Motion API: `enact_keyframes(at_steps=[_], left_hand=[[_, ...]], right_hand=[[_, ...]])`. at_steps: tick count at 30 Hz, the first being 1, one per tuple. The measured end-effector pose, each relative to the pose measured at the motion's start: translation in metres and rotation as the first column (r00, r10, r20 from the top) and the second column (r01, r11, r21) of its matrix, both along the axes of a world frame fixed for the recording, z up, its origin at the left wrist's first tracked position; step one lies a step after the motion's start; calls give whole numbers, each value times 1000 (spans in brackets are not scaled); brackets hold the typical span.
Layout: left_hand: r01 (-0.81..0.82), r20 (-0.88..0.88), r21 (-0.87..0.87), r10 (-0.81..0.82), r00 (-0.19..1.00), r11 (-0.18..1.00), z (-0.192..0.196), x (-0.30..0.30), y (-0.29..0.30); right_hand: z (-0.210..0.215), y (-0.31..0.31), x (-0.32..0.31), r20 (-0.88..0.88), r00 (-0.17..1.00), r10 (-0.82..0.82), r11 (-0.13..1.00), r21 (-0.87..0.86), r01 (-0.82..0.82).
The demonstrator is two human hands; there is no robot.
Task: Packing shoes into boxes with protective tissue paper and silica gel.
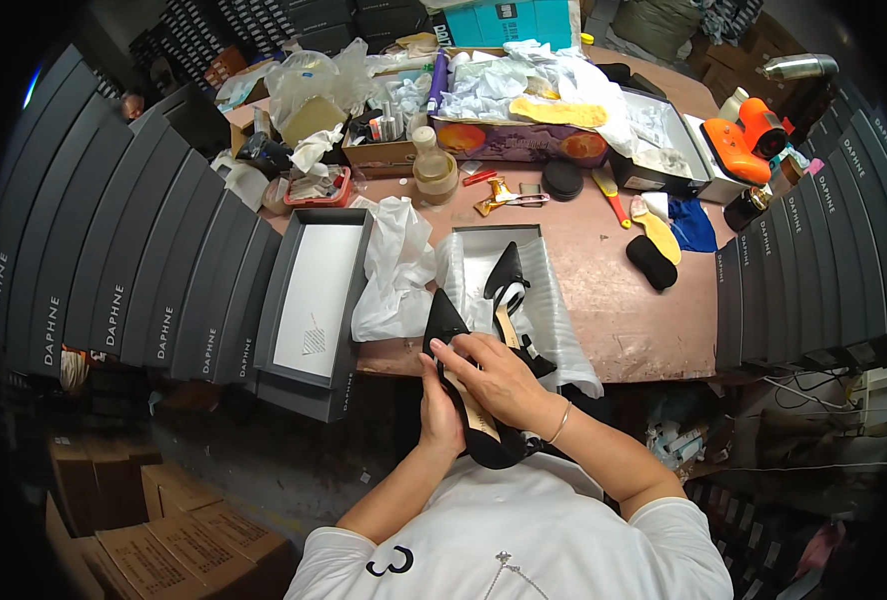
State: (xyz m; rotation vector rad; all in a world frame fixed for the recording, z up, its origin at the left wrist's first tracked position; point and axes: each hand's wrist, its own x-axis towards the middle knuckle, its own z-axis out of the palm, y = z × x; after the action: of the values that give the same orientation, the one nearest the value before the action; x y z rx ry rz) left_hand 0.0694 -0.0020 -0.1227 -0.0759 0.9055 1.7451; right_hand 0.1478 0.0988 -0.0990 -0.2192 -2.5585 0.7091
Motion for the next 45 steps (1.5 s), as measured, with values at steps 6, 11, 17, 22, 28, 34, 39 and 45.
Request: enact_keyframes(at_steps=[6, 11, 17, 22, 28, 34, 39, 45], left_hand=[[-82, -13, -221, 81, 997, 972, -1, 2, -11], [-45, -117, -24, 42, 992, 999, -36, -1, -9], [-179, -56, -45, 176, 983, 983, 1, 5, -14], [-139, -223, -15, 132, 966, 990, -10, 12, -19], [-134, -171, 28, 137, 976, 991, -7, 14, -17], [-115, -125, -76, 105, 987, 990, -30, 18, -15], [-145, -164, 84, 157, 974, 986, -38, 12, -10], [-230, 80, -61, 235, 969, 971, -29, -35, -14]], right_hand=[[20, -1, -15, 128, 990, 52, 983, -180, -29], [19, -5, 4, 81, 995, 58, 998, -23, -56], [17, -16, -12, 59, 995, 80, 985, -159, -70], [43, -10, -7, 318, 936, 153, 954, -293, -57], [29, -16, 4, 125, 988, 90, 993, -93, -78], [30, -22, -2, 220, 975, 10, 993, -121, 17], [19, -6, 22, 187, 980, 63, 973, -229, -19], [20, 36, 34, -47, 950, -308, 945, -131, 299]])
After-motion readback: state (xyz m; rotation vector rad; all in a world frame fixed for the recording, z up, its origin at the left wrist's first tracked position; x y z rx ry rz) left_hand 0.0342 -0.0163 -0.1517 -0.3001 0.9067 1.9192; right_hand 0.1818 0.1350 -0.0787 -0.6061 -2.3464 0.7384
